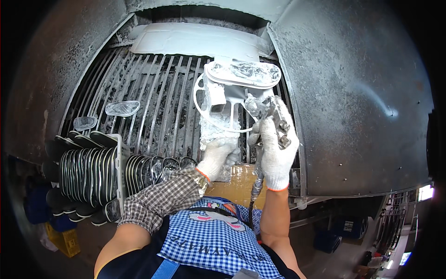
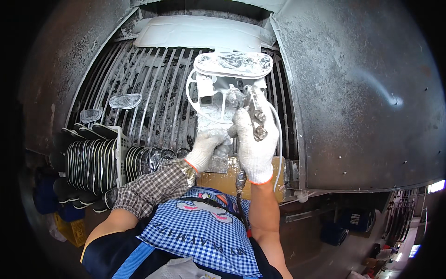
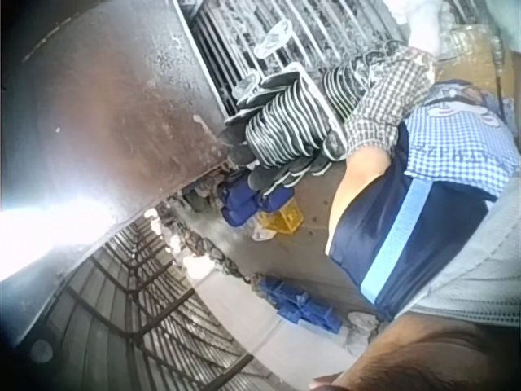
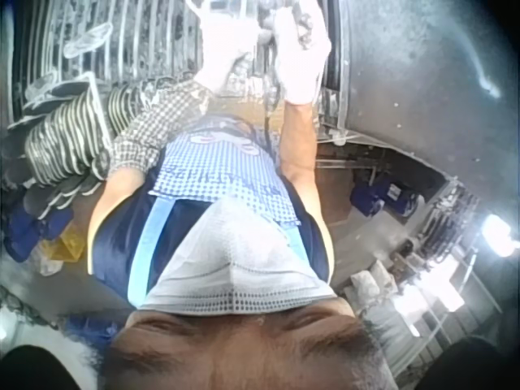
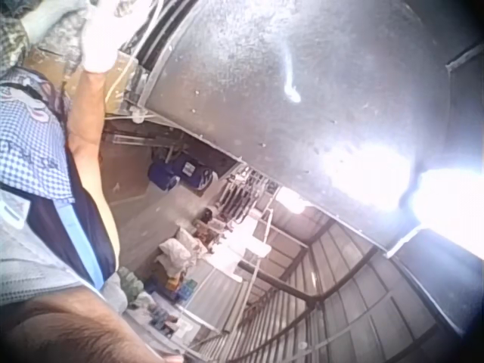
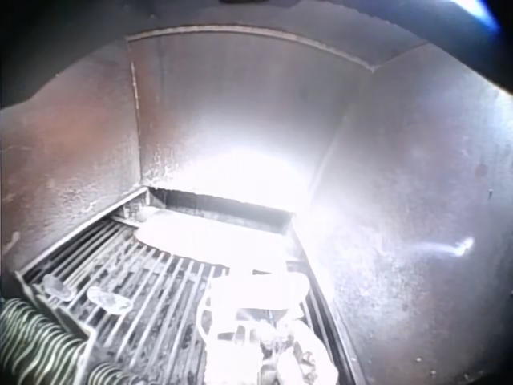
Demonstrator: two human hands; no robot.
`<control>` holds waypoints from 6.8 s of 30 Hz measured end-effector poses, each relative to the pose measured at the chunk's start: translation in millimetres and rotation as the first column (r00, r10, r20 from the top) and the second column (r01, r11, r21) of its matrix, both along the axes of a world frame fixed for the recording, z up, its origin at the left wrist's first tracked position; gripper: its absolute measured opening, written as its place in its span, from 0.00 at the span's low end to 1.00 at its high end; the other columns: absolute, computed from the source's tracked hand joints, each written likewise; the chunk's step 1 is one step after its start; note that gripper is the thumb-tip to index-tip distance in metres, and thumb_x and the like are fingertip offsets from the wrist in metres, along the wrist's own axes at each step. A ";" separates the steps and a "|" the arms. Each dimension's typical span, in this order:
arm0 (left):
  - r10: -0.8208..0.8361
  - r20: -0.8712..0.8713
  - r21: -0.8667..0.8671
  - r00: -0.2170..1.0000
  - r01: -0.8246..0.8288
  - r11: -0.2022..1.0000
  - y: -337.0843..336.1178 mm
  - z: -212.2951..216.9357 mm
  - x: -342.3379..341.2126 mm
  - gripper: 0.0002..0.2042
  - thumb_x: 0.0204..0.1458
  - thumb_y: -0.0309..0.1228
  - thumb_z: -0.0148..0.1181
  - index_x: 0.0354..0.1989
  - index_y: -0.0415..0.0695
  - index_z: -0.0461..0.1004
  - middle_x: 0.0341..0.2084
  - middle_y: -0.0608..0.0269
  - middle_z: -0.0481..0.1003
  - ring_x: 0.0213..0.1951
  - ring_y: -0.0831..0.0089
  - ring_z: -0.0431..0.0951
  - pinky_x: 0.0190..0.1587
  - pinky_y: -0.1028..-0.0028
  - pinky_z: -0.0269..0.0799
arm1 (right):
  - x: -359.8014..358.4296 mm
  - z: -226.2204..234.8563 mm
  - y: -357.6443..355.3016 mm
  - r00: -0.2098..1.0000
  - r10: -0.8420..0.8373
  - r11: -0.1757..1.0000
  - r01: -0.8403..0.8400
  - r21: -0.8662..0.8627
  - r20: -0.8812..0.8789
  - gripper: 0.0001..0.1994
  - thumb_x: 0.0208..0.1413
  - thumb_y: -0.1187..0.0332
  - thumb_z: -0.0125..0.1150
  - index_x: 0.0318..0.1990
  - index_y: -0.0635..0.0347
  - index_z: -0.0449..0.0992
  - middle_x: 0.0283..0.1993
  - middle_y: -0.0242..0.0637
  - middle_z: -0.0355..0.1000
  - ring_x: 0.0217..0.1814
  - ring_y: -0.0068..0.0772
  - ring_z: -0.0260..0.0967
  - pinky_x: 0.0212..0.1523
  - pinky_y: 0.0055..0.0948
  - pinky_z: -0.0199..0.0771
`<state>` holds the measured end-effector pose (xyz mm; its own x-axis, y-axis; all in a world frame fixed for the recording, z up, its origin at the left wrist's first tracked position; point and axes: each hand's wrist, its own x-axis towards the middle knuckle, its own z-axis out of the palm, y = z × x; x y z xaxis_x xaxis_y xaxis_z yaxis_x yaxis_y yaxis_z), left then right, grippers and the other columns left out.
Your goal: The person spray paints white plastic objects using a spray gun. They repeatedly pick up an object from a metal grate, rotate it to coat all sides, and place it back down. The process is repeated for multiple objects in a workshop setting.
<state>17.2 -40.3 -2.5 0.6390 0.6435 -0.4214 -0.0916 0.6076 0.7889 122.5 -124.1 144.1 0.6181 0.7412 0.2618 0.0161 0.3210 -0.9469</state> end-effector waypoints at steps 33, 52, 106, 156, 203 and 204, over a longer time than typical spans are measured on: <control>0.447 0.496 -0.233 0.744 -0.383 0.894 73.0 83.4 143.4 0.11 0.63 0.28 0.66 0.49 0.34 0.76 0.40 0.49 0.84 0.33 0.63 0.86 0.31 0.66 0.85 | 40.6 -250.1 -149.9 0.931 -0.351 0.728 0.338 -0.596 0.100 0.27 0.69 0.66 0.64 0.72 0.64 0.68 0.45 0.30 0.77 0.34 0.17 0.67 0.33 0.22 0.70; 0.354 0.229 0.053 0.907 -0.375 0.925 101.6 143.5 68.1 0.11 0.63 0.33 0.64 0.45 0.38 0.83 0.29 0.60 0.82 0.22 0.76 0.76 0.20 0.76 0.68 | 31.7 -272.7 -146.1 0.956 -0.294 0.719 0.227 -0.657 0.008 0.29 0.67 0.64 0.66 0.71 0.66 0.69 0.45 0.32 0.77 0.29 0.17 0.66 0.29 0.22 0.69; 0.225 -0.198 0.016 0.954 -0.227 0.974 200.2 -123.7 -162.8 0.13 0.60 0.38 0.68 0.47 0.41 0.82 0.31 0.66 0.80 0.29 0.75 0.76 0.32 0.72 0.72 | 33.6 -282.5 -135.0 0.978 -0.150 0.587 0.207 -0.783 0.146 0.26 0.70 0.62 0.64 0.71 0.61 0.70 0.44 0.25 0.74 0.34 0.14 0.66 0.30 0.20 0.69; -0.061 0.009 0.574 0.998 0.045 0.818 121.5 167.5 -37.3 0.18 0.63 0.25 0.64 0.60 0.36 0.76 0.41 0.57 0.84 0.25 0.76 0.82 0.21 0.80 0.74 | 29.2 -292.7 -148.7 0.958 -0.183 0.548 0.286 -0.786 0.221 0.32 0.65 0.59 0.65 0.74 0.58 0.66 0.60 0.58 0.77 0.62 0.56 0.77 0.64 0.44 0.74; 0.302 -0.123 0.793 0.945 -0.089 0.603 186.1 119.7 -9.5 0.27 0.62 0.39 0.69 0.64 0.33 0.75 0.40 0.59 0.83 0.31 0.79 0.80 0.30 0.79 0.74 | 28.6 -293.8 -147.8 0.964 -0.154 0.549 0.264 -0.793 0.215 0.34 0.64 0.58 0.65 0.75 0.57 0.65 0.55 0.59 0.79 0.58 0.59 0.78 0.60 0.46 0.75; 0.328 -0.108 0.792 0.939 -0.118 0.599 185.5 119.4 -9.1 0.28 0.62 0.40 0.69 0.65 0.33 0.74 0.40 0.60 0.83 0.33 0.79 0.79 0.32 0.77 0.74 | 29.6 -293.8 -148.9 0.966 -0.158 0.560 0.259 -0.787 0.206 0.34 0.63 0.58 0.65 0.75 0.57 0.65 0.56 0.58 0.79 0.58 0.59 0.78 0.61 0.46 0.74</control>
<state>8.2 145.2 116.9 0.3873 0.9027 0.1877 0.0981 -0.2428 0.9651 152.1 -273.0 -149.7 0.7913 0.5305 -0.3040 0.0902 -0.5930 -0.8001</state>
